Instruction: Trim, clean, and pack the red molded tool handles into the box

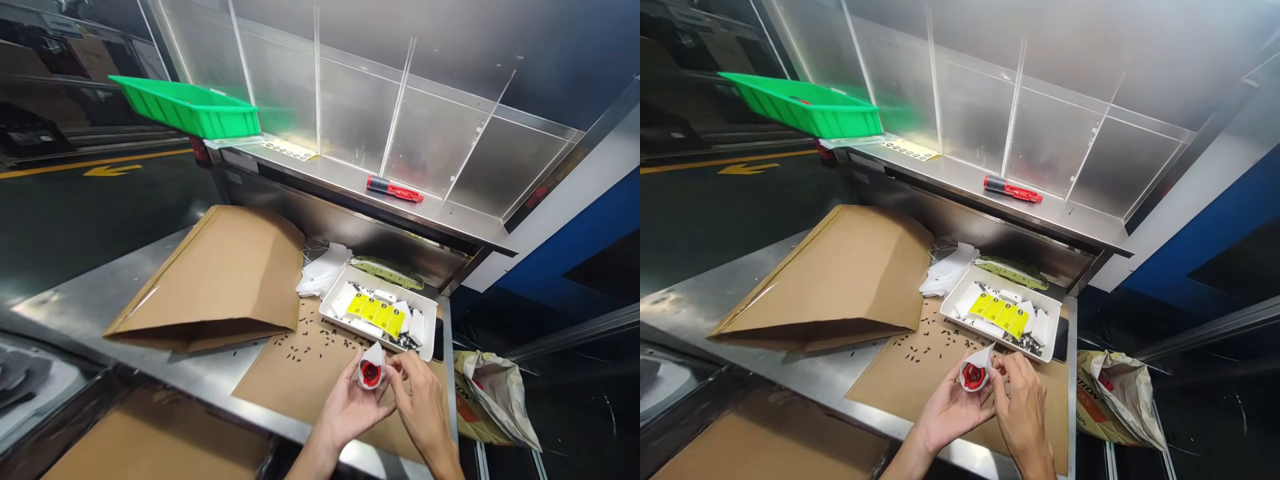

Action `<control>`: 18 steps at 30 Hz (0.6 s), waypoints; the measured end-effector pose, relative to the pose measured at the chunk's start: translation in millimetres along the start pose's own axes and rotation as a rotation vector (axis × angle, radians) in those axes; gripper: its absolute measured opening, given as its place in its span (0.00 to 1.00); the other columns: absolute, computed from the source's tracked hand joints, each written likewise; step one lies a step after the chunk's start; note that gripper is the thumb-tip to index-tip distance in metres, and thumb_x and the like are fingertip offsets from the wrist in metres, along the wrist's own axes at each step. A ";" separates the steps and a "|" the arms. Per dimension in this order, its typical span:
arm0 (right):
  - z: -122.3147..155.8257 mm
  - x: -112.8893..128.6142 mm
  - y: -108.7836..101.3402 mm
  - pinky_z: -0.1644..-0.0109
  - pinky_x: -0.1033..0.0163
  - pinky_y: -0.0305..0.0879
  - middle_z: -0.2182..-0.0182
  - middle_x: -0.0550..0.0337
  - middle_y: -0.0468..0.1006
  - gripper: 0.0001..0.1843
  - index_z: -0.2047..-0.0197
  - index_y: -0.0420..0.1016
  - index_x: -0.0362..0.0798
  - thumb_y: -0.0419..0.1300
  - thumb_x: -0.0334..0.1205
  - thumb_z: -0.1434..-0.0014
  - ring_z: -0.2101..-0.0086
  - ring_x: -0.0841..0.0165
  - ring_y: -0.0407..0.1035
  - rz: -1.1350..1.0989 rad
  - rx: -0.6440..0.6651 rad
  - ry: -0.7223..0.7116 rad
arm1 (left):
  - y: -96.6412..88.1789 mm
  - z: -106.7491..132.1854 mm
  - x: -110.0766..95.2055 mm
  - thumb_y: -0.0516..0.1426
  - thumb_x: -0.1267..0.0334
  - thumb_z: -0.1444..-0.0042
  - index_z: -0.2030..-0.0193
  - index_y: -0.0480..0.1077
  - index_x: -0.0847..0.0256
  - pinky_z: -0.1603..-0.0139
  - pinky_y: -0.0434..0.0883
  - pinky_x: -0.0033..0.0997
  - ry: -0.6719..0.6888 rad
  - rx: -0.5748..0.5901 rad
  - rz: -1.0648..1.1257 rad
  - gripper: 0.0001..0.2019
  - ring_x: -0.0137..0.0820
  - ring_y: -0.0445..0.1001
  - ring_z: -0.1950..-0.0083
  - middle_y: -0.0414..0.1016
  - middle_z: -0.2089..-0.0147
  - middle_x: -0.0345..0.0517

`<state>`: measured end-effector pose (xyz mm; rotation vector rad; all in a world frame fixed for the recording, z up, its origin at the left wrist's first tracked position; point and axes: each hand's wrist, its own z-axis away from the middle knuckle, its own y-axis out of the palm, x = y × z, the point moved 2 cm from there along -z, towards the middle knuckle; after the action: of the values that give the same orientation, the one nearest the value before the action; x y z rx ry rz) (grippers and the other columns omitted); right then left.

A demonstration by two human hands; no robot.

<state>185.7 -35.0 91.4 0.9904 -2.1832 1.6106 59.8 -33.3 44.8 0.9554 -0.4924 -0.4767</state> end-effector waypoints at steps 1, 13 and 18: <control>4.6 0.6 1.6 0.66 0.67 0.64 0.70 0.61 0.76 0.16 0.65 0.73 0.51 0.50 0.47 0.32 0.69 0.68 0.72 0.019 0.010 -0.014 | -3.9 2.4 4.6 0.49 0.48 0.34 0.58 0.73 0.66 0.53 0.72 0.46 -0.023 0.007 0.004 0.22 0.34 0.80 0.68 0.82 0.68 0.48; 40.7 -15.3 -25.9 0.67 0.67 0.64 0.68 0.59 0.76 0.17 0.59 0.72 0.49 0.47 0.50 0.32 0.68 0.67 0.72 -0.271 -0.031 0.202 | -21.8 18.6 37.3 0.54 0.56 0.35 0.62 0.72 0.66 0.52 0.73 0.41 0.027 -0.064 -0.061 0.14 0.37 0.80 0.63 0.82 0.67 0.51; 51.5 -26.4 -13.0 0.73 0.67 0.62 0.74 0.61 0.78 0.18 0.66 0.74 0.48 0.59 0.55 0.41 0.75 0.68 0.70 -0.274 0.046 0.315 | -28.4 16.2 43.1 0.56 0.68 0.37 0.61 0.72 0.68 0.63 0.76 0.33 0.254 -0.143 -0.117 0.05 0.34 0.80 0.68 0.82 0.68 0.50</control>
<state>223.2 -74.5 67.8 0.9274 -1.7308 1.5710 79.6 -82.9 36.3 0.8946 -0.1711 -0.4818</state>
